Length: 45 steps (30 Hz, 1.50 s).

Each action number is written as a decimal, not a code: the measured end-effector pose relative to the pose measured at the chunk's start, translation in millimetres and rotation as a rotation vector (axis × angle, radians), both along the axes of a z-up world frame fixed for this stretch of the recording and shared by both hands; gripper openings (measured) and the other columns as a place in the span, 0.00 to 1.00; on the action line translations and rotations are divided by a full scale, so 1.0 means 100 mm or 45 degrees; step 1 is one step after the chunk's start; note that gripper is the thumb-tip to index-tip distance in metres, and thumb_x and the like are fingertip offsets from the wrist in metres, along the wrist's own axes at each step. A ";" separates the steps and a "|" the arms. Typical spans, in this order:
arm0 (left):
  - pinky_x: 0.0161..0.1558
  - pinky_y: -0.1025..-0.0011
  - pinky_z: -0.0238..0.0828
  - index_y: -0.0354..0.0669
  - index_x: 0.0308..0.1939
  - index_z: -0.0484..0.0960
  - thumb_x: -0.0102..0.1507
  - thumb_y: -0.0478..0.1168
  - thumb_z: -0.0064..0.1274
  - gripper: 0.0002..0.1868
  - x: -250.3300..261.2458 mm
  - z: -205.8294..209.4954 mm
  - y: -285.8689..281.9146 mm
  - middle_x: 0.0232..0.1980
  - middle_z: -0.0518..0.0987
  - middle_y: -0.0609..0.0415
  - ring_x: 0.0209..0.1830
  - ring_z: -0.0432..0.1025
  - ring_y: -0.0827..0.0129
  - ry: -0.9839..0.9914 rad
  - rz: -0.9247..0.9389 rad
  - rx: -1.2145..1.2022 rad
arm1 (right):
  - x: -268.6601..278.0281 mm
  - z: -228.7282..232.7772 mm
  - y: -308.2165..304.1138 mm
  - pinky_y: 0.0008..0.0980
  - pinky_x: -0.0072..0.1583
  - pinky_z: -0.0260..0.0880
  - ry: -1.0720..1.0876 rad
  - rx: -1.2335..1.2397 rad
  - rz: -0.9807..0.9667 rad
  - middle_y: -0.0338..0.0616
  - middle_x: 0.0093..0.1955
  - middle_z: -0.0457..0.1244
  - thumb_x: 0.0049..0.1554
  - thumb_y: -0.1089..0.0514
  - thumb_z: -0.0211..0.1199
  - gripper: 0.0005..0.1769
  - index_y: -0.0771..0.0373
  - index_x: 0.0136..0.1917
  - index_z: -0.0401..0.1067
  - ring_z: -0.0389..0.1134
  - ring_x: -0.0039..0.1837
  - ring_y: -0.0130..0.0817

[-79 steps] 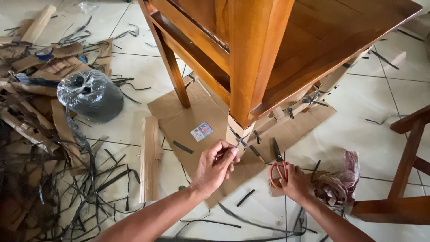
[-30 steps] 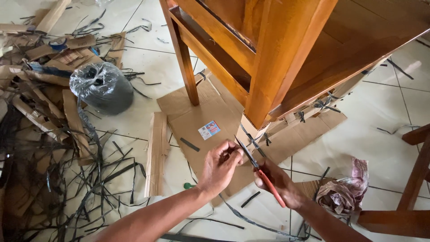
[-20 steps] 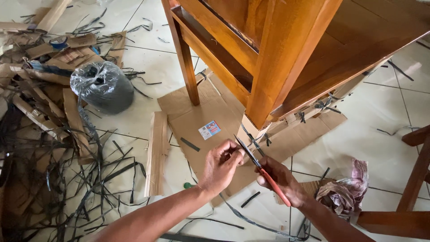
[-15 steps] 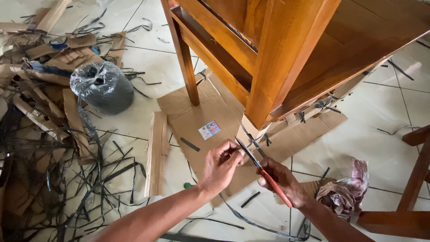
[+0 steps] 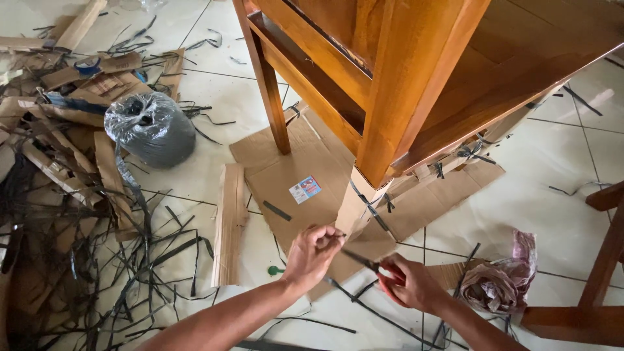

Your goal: Wrap a wooden furniture leg with cardboard and secure it using plastic ties and scissors.

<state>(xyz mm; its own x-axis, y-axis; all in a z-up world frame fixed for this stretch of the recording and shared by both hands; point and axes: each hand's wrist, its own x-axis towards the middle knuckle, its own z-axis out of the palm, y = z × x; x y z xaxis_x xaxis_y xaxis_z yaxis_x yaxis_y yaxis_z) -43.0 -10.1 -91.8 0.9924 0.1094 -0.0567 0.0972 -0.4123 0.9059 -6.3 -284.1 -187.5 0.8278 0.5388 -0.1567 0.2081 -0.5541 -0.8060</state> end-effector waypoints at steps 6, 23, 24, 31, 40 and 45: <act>0.33 0.78 0.63 0.39 0.35 0.82 0.62 0.35 0.58 0.03 -0.05 -0.11 -0.04 0.31 0.79 0.61 0.28 0.66 0.79 0.194 -0.013 -0.347 | 0.05 -1.01 -0.58 0.41 0.63 0.72 -0.143 -0.371 0.188 0.40 0.61 0.67 0.48 0.61 0.71 0.28 0.54 0.61 0.67 0.67 0.66 0.40; 0.37 0.77 0.86 0.38 0.46 0.81 0.66 0.33 0.56 0.06 0.27 -0.33 -0.15 0.42 0.84 0.50 0.36 0.81 0.71 0.206 0.011 -0.397 | -0.14 0.22 0.43 0.30 0.32 0.58 0.651 0.718 -0.130 0.36 0.32 0.56 0.67 0.51 0.47 0.22 0.67 0.63 0.71 0.53 0.31 0.27; 0.37 0.77 0.86 0.38 0.46 0.81 0.66 0.33 0.56 0.06 0.29 -0.24 -0.13 0.42 0.84 0.50 0.36 0.81 0.71 0.206 0.009 -0.397 | -0.08 0.04 0.37 0.30 0.32 0.58 0.650 0.719 -0.131 0.36 0.32 0.56 0.67 0.51 0.47 0.22 0.67 0.63 0.71 0.53 0.31 0.27; 0.63 0.47 0.73 0.57 0.66 0.61 0.58 0.36 0.53 0.33 0.46 -0.14 0.01 0.69 0.71 0.52 0.69 0.69 0.55 0.168 0.062 0.010 | 0.29 0.35 0.15 0.43 0.38 0.62 0.697 0.455 -1.130 0.45 0.44 0.58 0.69 0.50 0.48 0.18 0.63 0.58 0.72 0.58 0.40 0.37; 0.69 0.35 0.59 0.46 0.71 0.66 0.55 0.41 0.68 0.42 0.68 -0.07 -0.13 0.51 0.76 0.45 0.63 0.70 0.42 0.177 -0.160 -0.100 | 0.66 0.21 0.29 0.36 0.44 0.65 -0.108 0.349 -0.959 0.46 0.32 0.69 0.63 0.52 0.64 0.09 0.59 0.48 0.77 0.67 0.36 0.39; 0.65 0.39 0.68 0.47 0.64 0.74 0.56 0.41 0.68 0.33 0.70 -0.01 -0.17 0.37 0.78 0.53 0.53 0.77 0.49 0.193 -0.144 -0.074 | 0.99 -0.36 0.49 0.37 0.45 0.78 -0.521 0.498 -0.483 0.53 0.40 0.72 0.59 0.58 0.67 0.08 0.63 0.50 0.77 0.77 0.45 0.45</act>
